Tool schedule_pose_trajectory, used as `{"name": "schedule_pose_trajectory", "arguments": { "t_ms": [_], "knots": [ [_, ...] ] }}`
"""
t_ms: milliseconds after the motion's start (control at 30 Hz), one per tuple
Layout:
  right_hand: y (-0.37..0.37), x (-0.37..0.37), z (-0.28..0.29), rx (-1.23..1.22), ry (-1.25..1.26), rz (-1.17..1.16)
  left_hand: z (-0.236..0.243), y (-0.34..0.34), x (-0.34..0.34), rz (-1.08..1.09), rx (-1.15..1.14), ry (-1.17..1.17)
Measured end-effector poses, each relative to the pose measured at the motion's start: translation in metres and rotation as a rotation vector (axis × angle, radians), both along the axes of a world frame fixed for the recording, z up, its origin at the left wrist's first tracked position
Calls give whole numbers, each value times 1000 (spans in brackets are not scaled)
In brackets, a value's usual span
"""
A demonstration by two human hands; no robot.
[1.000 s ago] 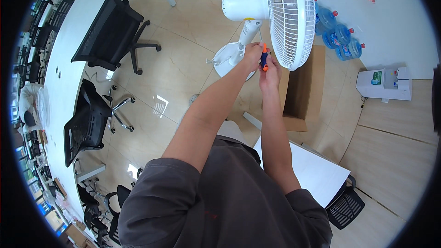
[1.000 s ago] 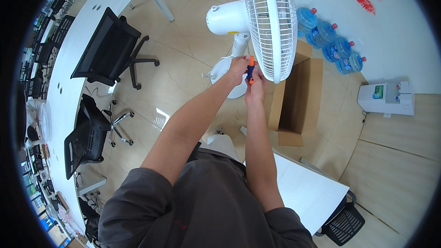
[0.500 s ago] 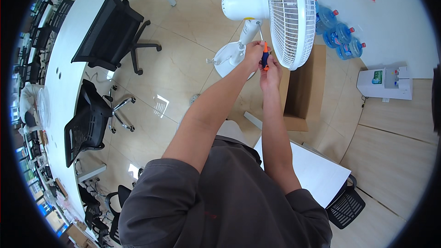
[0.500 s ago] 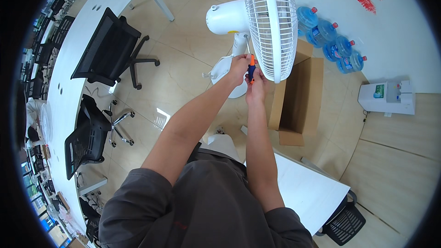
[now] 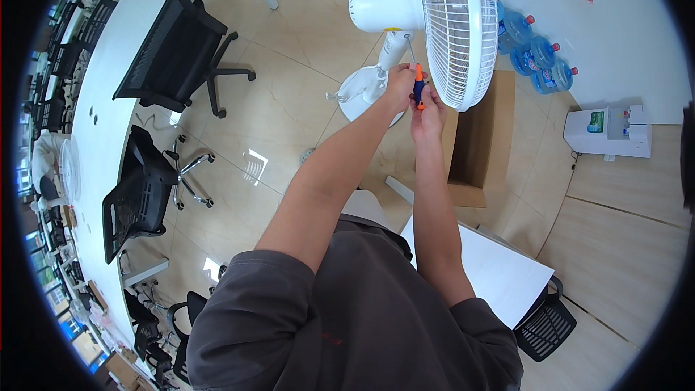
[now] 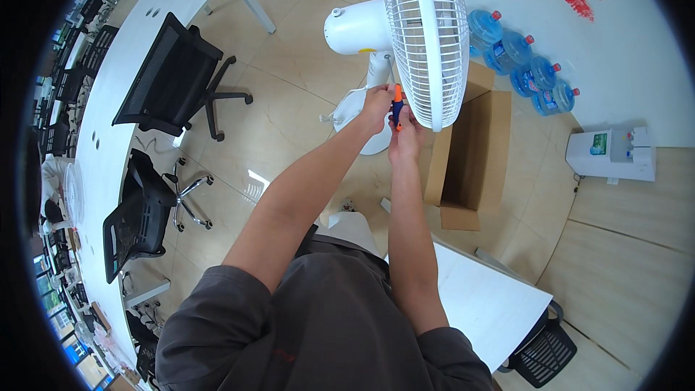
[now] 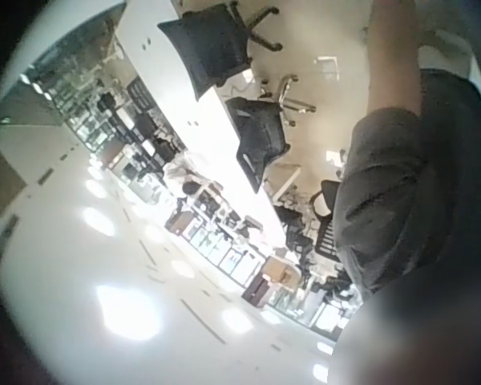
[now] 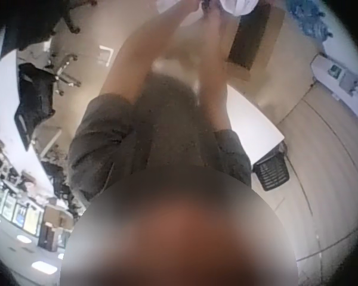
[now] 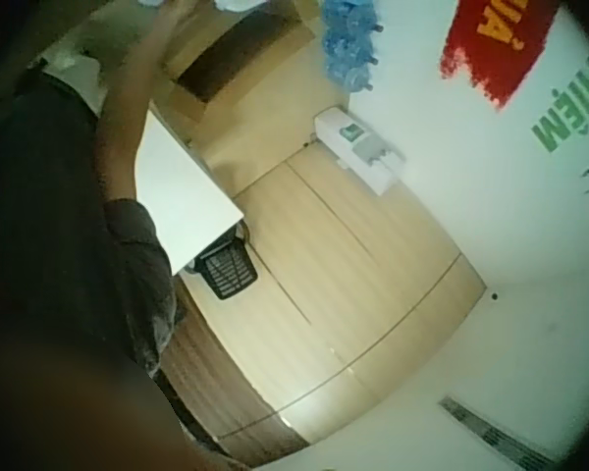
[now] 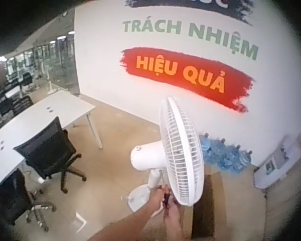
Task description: The person is using a screwdriver to disassemble or repair a white standing fan.
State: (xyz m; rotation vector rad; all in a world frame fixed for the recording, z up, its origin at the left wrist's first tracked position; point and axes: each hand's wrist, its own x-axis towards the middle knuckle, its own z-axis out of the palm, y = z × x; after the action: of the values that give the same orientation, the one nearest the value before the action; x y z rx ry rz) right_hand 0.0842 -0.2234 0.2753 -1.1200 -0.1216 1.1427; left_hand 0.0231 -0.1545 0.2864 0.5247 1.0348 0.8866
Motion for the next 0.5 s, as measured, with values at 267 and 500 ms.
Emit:
{"name": "schedule_pose_trajectory", "arguments": {
  "t_ms": [267, 500],
  "knots": [
    [7, 2, -14, 4, -76, -116, -9, 0, 5, 27, 7, 23],
    [8, 5, -18, 226, 216, -143, -11, 5, 14, 45, -98, 50]
  ]
}}
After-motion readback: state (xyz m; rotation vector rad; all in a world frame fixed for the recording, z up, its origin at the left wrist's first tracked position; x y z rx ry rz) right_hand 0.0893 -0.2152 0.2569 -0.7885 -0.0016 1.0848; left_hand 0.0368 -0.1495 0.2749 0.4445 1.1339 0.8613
